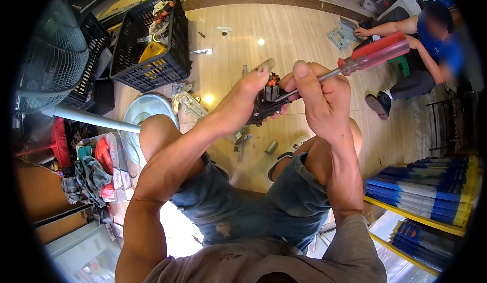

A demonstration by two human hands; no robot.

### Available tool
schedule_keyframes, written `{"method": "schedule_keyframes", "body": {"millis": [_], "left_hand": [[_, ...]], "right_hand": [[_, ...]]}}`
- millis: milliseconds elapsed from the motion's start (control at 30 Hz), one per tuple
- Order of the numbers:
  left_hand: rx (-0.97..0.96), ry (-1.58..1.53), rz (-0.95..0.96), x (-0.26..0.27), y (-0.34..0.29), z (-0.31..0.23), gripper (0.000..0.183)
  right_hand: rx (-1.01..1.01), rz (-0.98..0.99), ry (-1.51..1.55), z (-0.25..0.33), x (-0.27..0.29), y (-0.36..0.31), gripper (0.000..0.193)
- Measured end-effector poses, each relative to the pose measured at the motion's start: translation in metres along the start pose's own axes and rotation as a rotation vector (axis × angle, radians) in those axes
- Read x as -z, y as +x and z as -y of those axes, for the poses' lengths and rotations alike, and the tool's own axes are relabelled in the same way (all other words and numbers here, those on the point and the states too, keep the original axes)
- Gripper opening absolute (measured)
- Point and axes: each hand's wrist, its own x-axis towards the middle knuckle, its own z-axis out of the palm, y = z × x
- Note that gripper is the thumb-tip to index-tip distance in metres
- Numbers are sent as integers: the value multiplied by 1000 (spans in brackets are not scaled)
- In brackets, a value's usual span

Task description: The person disassembles a small motor component by using a screwdriver to remove internal parts and then uses hands to extract a metal rotor and shaft assembly.

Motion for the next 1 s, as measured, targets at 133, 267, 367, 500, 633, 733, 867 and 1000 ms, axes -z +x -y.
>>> {"method": "schedule_keyframes", "body": {"millis": [133, 267, 367, 500, 633, 733, 867, 1000], "left_hand": [[-46, -3, -6, -3, 1, 0, 65], [-30, 30, 27, 2, -1, -1, 65], [-10, 148, 53, 9, 3, -2, 77], [-3, -31, -21, 0, -4, -6, 66], [-14, -17, -135, 1, -3, -6, 70], [-290, 464, -119, 19, 6, 2, 73], [-180, 384, -211, 14, 4, -7, 73], [-259, 277, -98, 14, 7, -2, 61]], "right_hand": [[-17, -69, 150, 7, -6, -4, 41], [63, -389, 206, 10, -14, 2, 48], [192, -536, 586, 26, 34, 14, 47], [184, -481, 624, 0, 34, 12, 42], [99, -252, 265, -5, 2, 5, 32], [29, -178, 307, 1, -15, 0, 25], [-158, -25, 233, 9, -21, -7, 32], [-77, 12, 151, 1, -31, 0, 40]]}}
